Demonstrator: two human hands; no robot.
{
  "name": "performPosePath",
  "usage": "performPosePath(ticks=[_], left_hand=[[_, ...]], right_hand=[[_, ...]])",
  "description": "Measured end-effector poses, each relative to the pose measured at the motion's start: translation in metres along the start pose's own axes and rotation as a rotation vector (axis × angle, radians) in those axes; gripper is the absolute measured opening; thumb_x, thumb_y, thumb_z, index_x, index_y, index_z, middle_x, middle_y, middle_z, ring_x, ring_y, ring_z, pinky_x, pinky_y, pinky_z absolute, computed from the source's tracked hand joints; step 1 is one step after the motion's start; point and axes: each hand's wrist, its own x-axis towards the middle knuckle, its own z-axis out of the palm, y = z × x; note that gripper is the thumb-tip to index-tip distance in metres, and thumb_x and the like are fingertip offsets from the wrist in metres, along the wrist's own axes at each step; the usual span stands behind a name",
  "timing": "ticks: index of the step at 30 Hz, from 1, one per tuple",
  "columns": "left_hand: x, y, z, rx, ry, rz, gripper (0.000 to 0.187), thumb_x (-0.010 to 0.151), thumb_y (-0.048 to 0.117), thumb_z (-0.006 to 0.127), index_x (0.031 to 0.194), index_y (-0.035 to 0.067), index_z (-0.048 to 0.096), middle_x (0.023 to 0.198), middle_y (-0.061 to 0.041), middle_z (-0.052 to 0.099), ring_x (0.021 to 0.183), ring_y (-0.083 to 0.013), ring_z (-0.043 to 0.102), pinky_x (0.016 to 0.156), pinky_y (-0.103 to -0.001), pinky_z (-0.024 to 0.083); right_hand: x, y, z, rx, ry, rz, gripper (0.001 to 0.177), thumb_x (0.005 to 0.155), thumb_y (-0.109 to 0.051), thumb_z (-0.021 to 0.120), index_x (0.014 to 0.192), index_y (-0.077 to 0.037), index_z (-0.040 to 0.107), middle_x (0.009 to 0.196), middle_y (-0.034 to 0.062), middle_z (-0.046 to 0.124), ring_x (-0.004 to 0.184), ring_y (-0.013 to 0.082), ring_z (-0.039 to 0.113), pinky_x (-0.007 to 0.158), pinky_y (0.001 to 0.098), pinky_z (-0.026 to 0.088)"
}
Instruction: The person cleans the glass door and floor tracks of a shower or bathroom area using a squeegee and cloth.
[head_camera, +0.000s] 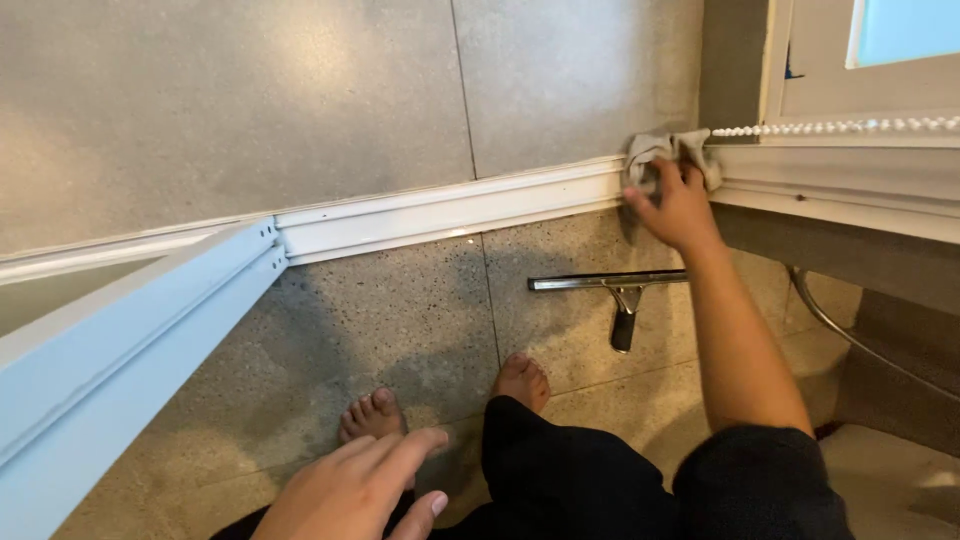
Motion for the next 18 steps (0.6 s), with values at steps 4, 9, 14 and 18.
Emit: performPosePath(ticks=[4,9,14,18], left_hand=[[-0.013,0.012,-0.013,-0.067,-0.054,-0.139,0.064,0.102,0.054,0.05,0.155,0.019,0.042,0.133,-0.011,0.064,0.126,-0.0275,0.063,0.106,-0.044,0.048],[-0.016,0.004,-0.005,-0.04,-0.027,-0.087,0.064,0.103,0.054,0.049,0.155,0.019,0.041,0.131,-0.013,0.064,0.126,-0.0293,0.061,0.105,-0.044,0.048],[-0.012,0.01,0.002,0.027,-0.069,-0.081,0.062,0.105,0.055,0.048,0.154,0.018,0.04,0.128,-0.013,0.066,0.118,-0.0278,0.065,0.102,-0.046,0.05],[-0.01,0.018,-0.004,0.082,0.003,-0.093,0.057,0.103,0.052,0.053,0.149,0.019,0.047,0.122,-0.01,0.069,0.112,-0.0255,0.068,0.098,-0.045,0.051]], right_hand=[[0.007,-0.015,0.051,-0.075,0.307,0.044,0.07,0.1,-0.044,0.072,0.14,0.007,0.046,0.129,0.0357,0.054,0.115,0.0506,0.055,0.097,0.0597,0.049],[0.006,-0.08,0.101,-0.052,0.266,0.294,0.05,0.108,-0.036,0.053,0.136,0.005,0.046,0.11,0.0269,0.063,0.084,0.0389,0.065,0.07,0.0506,0.057],[-0.026,-0.191,0.165,-0.09,0.042,-0.193,0.028,0.102,-0.015,0.048,0.125,0.002,0.049,0.092,0.0191,0.069,0.071,0.0292,0.066,0.06,0.0448,0.053],[-0.061,-0.265,0.14,0.439,-0.314,-0.226,0.051,0.099,-0.025,0.053,0.147,-0.01,0.044,0.093,0.0116,0.065,0.071,0.0233,0.064,0.058,0.0363,0.058]])
